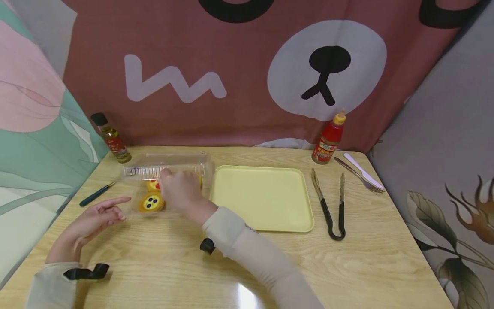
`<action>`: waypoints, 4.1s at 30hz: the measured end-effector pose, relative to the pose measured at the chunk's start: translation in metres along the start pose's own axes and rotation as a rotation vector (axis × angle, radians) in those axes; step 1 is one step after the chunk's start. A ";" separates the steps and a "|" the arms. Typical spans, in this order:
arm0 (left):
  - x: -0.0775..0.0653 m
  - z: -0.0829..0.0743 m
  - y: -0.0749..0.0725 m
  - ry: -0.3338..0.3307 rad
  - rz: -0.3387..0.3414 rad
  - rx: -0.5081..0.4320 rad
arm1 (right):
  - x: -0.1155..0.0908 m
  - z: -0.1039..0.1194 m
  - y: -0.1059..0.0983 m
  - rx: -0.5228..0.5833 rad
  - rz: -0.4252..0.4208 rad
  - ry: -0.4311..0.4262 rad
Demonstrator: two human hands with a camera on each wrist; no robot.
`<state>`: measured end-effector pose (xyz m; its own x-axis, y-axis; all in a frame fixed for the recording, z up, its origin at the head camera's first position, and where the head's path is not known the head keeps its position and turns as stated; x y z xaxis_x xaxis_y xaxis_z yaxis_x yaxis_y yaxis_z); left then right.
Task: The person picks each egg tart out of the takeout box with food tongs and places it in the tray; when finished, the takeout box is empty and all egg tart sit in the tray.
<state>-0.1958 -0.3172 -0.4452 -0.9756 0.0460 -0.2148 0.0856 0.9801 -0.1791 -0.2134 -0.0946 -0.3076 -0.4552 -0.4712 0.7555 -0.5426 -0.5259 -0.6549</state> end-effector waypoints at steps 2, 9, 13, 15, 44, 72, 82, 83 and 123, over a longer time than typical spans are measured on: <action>0.000 0.000 0.001 0.001 0.013 0.006 | 0.006 -0.005 -0.004 0.010 0.031 0.009; 0.002 0.002 0.004 0.008 0.042 -0.033 | 0.003 -0.021 -0.012 0.014 0.051 0.045; 0.003 0.003 0.005 0.034 0.072 -0.056 | -0.005 -0.042 -0.020 0.028 0.008 0.126; 0.002 0.003 0.005 0.045 0.083 -0.062 | -0.008 -0.054 -0.025 0.081 -0.018 0.172; 0.001 0.004 -0.009 0.139 0.242 -0.124 | -0.038 -0.176 0.077 1.044 0.165 1.118; -0.005 0.004 -0.011 0.165 0.241 -0.106 | -0.089 -0.175 0.132 0.967 0.261 1.294; -0.006 0.004 -0.012 0.174 0.231 -0.084 | -0.092 -0.175 0.127 0.987 0.283 1.263; -0.006 0.004 -0.012 0.177 0.236 -0.082 | -0.092 -0.175 0.125 0.996 0.287 1.260; 0.009 -0.004 -0.006 0.180 0.100 0.089 | -0.274 -0.322 -0.131 -0.053 0.539 1.009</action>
<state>-0.2059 -0.3220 -0.4425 -0.9811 0.1831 -0.0624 0.1930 0.9485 -0.2510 -0.2454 0.3313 -0.4233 -0.9837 0.1691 0.0613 -0.1232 -0.3856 -0.9144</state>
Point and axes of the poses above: each hand's wrist, its own x-axis towards the middle knuckle, its own y-axis out of the palm, z = x × y, the point moved 7 cm from there along x, towards the middle knuckle, and after that the axes turned 10 degrees about -z, right-handed, at the moved point
